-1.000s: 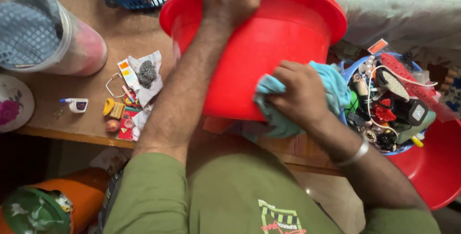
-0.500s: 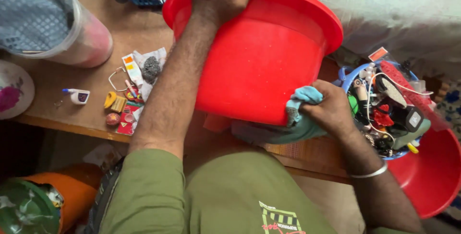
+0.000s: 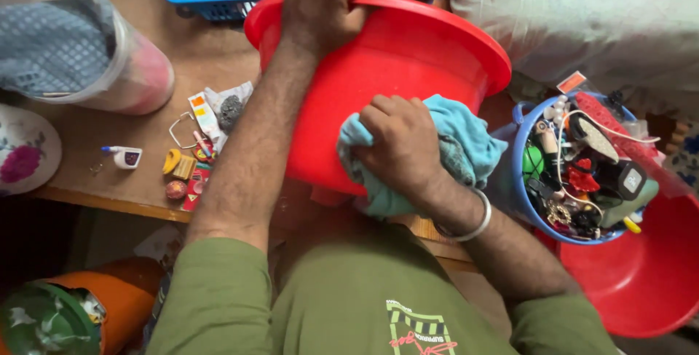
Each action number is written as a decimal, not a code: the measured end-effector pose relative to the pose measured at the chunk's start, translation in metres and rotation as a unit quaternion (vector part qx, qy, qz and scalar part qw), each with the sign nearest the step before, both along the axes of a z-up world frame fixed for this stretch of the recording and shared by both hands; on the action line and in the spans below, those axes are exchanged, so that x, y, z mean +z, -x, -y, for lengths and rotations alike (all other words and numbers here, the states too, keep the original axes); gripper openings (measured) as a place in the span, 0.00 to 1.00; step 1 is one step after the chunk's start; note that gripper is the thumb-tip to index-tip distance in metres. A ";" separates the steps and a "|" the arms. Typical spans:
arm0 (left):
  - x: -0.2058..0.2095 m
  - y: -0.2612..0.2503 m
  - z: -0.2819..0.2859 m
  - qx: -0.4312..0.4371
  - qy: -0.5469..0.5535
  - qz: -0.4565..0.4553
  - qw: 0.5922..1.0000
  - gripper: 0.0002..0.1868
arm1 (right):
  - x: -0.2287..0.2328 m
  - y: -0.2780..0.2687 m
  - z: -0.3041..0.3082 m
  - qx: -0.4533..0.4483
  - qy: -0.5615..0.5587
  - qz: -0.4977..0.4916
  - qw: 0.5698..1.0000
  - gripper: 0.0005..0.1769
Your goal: The person wipes the inside and outside of a red plastic basin using a light blue cloth. They rotate the basin to access different areas and continue wiping the exterior and bottom surfaces.
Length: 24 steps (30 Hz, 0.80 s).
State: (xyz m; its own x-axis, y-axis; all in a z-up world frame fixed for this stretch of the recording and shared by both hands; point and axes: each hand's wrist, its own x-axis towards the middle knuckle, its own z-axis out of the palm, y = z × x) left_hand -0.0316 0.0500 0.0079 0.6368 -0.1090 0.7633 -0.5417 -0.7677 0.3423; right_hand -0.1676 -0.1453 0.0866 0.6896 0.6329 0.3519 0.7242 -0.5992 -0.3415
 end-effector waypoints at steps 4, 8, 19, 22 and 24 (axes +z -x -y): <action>-0.018 0.016 -0.039 0.035 0.031 -0.020 0.999 0.14 | -0.015 0.002 0.052 -0.001 -0.033 -0.107 0.994 0.17; -0.030 0.028 -0.070 0.040 0.049 -0.022 0.998 0.08 | -0.044 0.015 0.100 -0.063 -0.163 -0.282 0.943 0.12; -0.023 0.007 -0.013 0.054 0.030 -0.011 0.998 0.06 | -0.031 -0.004 0.051 -0.050 -0.035 -0.060 0.996 0.18; -0.011 0.012 -0.020 0.025 -0.004 -0.028 0.999 0.09 | -0.025 -0.002 0.040 -0.026 -0.035 -0.043 0.998 0.18; -0.008 0.019 -0.026 0.020 0.020 -0.018 0.999 0.07 | -0.027 0.005 0.053 -0.028 -0.046 -0.069 0.996 0.17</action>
